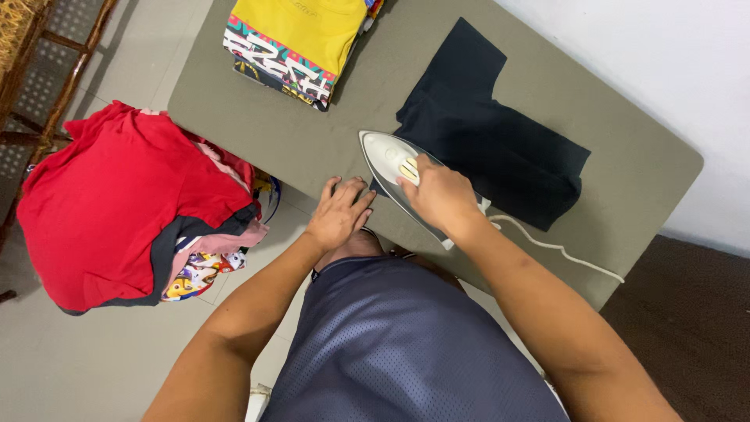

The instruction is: The person irons a black t-shirt on an ironing board, smoothing the fabric and sleeves before folding it and placing it on a stack. They then pick up a red t-shirt, iron both the front and back sides, and fold it.

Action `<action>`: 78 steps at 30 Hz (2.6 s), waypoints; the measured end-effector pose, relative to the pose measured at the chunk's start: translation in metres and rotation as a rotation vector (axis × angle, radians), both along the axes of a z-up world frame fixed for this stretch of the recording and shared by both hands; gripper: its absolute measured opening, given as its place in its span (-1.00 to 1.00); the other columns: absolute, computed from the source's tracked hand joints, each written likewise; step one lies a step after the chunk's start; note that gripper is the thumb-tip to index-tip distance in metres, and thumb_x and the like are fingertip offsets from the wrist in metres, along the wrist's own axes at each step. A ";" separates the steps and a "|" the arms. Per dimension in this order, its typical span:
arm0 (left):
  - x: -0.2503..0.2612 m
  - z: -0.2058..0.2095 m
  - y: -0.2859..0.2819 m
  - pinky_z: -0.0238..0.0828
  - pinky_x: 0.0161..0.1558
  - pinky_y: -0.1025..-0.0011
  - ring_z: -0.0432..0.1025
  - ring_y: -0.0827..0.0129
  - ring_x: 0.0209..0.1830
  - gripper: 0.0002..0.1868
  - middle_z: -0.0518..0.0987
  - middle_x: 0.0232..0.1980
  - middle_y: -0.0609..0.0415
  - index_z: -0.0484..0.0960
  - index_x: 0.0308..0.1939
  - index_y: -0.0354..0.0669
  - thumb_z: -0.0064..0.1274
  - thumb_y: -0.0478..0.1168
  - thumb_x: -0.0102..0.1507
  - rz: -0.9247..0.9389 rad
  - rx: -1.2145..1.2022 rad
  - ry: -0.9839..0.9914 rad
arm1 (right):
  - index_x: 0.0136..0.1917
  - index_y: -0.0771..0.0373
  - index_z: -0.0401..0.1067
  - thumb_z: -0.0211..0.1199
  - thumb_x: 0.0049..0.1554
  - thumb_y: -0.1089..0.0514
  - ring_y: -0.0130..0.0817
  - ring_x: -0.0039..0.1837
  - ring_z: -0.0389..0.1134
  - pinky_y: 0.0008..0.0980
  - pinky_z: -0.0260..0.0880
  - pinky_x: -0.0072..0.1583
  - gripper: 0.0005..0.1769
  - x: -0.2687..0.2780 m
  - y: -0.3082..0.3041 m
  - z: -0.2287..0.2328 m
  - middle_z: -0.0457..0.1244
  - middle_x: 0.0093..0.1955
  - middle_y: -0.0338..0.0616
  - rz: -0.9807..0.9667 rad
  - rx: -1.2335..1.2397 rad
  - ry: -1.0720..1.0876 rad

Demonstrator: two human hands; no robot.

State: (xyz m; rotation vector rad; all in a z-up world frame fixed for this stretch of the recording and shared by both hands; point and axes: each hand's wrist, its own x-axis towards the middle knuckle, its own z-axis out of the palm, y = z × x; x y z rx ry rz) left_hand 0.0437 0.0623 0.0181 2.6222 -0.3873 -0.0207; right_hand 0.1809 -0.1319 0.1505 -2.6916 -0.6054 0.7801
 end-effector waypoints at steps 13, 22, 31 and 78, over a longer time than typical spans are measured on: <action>0.005 0.008 0.027 -0.15 0.43 -0.19 0.09 -0.01 0.52 -0.53 0.33 0.37 -0.19 0.56 0.19 -0.10 0.14 -0.06 0.23 0.229 0.015 -0.036 | 0.16 0.34 0.38 0.15 0.21 -0.20 0.20 -0.08 0.48 0.04 0.47 0.00 -0.45 -0.020 -0.031 -0.007 0.40 -0.16 0.26 -0.039 -0.051 -0.005; 0.001 0.000 0.042 -0.11 0.48 -0.15 0.07 -0.01 0.58 -0.56 0.29 0.45 -0.19 0.55 0.11 -0.14 0.17 0.00 0.24 0.250 -0.054 -0.005 | 0.17 0.29 0.37 0.13 0.22 -0.21 0.19 -0.02 0.46 0.07 0.44 0.06 -0.47 0.000 0.012 -0.002 0.41 -0.08 0.22 -0.042 -0.103 0.083; -0.009 0.006 0.048 -0.21 0.43 -0.23 0.02 -0.07 0.58 -0.56 0.22 0.49 -0.24 0.56 0.12 -0.12 0.17 -0.02 0.22 0.360 -0.017 0.007 | 0.26 0.30 0.35 0.14 0.20 -0.25 0.17 -0.04 0.48 0.07 0.46 0.05 -0.38 -0.034 -0.057 -0.002 0.41 -0.08 0.23 -0.062 -0.219 0.090; 0.142 -0.016 -0.082 0.03 0.21 -0.02 0.27 0.00 0.20 -0.65 0.47 0.10 -0.07 0.63 -0.01 -0.11 0.16 0.04 0.28 0.691 -0.037 0.088 | 0.59 0.36 -0.08 0.18 0.55 0.13 -0.30 0.40 0.26 -0.29 0.31 0.46 -0.42 -0.009 -0.437 -0.129 0.20 0.41 0.03 -1.029 1.051 -0.652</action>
